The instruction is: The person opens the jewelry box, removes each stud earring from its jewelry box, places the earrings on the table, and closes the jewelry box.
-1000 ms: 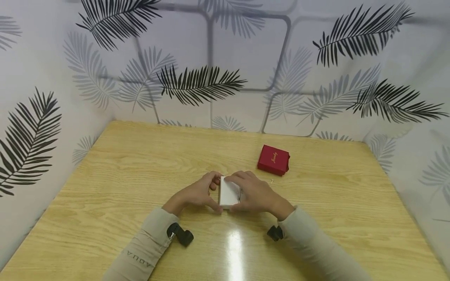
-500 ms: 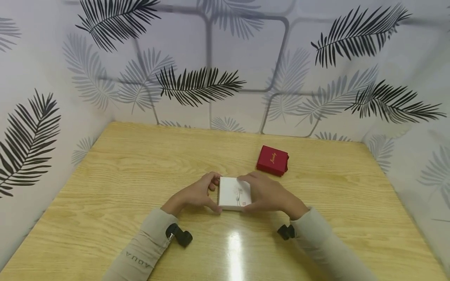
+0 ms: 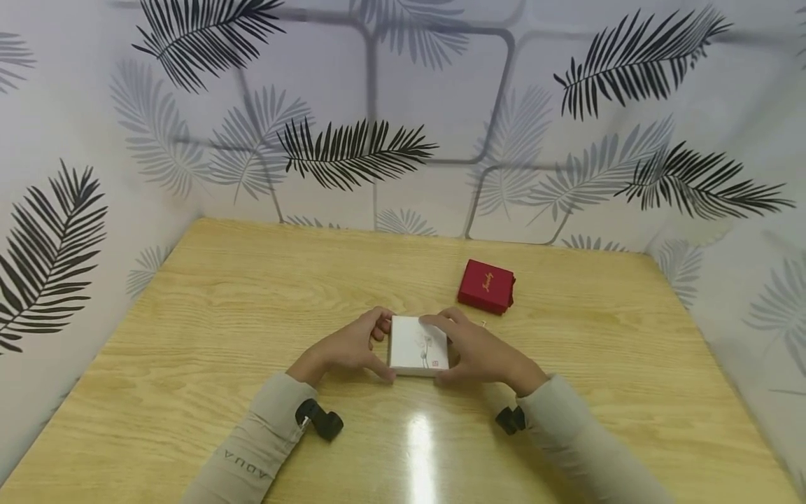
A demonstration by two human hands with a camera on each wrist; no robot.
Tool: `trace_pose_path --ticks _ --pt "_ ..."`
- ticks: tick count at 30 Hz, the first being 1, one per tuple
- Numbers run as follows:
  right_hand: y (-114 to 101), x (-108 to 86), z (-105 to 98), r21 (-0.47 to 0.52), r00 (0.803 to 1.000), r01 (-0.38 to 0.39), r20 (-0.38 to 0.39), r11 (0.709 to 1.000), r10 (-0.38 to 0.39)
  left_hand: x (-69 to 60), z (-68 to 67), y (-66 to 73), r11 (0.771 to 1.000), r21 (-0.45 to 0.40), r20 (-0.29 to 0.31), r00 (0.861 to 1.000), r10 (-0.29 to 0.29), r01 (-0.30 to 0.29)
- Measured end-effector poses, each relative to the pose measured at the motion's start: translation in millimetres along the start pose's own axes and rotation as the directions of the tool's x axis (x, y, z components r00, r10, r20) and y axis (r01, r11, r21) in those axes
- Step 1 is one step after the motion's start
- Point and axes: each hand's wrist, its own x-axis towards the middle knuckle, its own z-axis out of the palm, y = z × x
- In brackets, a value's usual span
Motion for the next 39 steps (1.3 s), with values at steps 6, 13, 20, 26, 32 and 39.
trace_pose_path --ticks 6,13,20,26,32,39 --pt "-0.6 1.8 -1.5 0.016 1.0 -0.02 0.022 1.0 0.019 2.0 -2.5 -2.0 1.0 -0.001 0.011 1.0 -0.001 0.001" --pt "-5.0 4.7 -10.3 0.07 1.0 -0.01 0.022 0.997 0.008 0.3 -9.8 3.5 0.997 -0.077 0.012 1.0 0.014 -0.013" --pt "-4.2 1.5 -19.2 0.102 1.0 -0.018 0.005 0.995 0.017 0.1 -6.2 11.4 0.986 -0.166 0.014 0.999 0.031 -0.028" --pt "-1.7 7.5 -29.8 0.117 1.0 0.013 -0.011 0.993 -0.011 1.9 -9.5 21.4 0.982 -0.187 -0.021 1.0 0.001 -0.005" --pt "-0.4 21.8 -46.6 0.118 1.0 0.02 -0.019 0.993 -0.018 13.4 -26.3 32.1 0.987 -0.16 -0.05 0.998 -0.029 0.021" --pt "6.1 44.8 -63.1 0.102 0.999 0.003 -0.035 0.995 0.0 35.9 -45.9 41.0 0.982 -0.188 -0.103 0.993 -0.051 0.031"
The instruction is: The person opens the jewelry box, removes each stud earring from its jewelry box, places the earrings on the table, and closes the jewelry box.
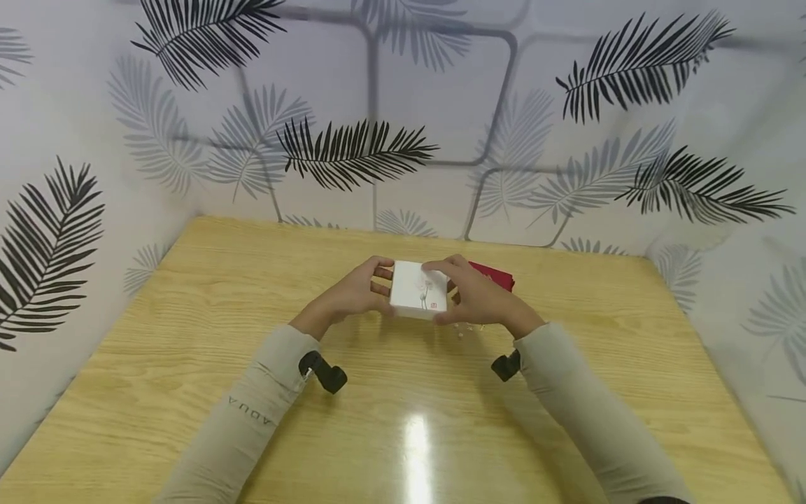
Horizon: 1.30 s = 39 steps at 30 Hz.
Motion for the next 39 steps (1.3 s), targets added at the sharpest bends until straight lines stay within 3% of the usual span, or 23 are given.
trace_pose_path --ticks 9,16,22,39 --pt "14.4 26.8 -7.8 -0.12 0.996 -0.08 0.038 0.99 0.085 38.5 -2.9 -0.4 0.997 -0.012 -0.025 0.997 -0.074 0.074" --pt "24.7 40.5 -5.0 -0.283 0.992 -0.127 -0.024 0.95 0.126 55.8 -5.4 -1.6 0.994 0.027 -0.007 0.995 -0.103 0.103" --pt "30.2 48.2 -0.8 -0.344 0.99 -0.14 -0.037 0.929 0.136 59.3 -6.5 -1.8 0.987 0.041 -0.004 0.988 -0.157 0.157" --pt "33.8 54.2 5.5 -0.319 0.982 -0.157 0.047 0.935 0.181 54.3 -1.3 2.2 0.973 0.029 -0.016 0.974 -0.228 0.228"
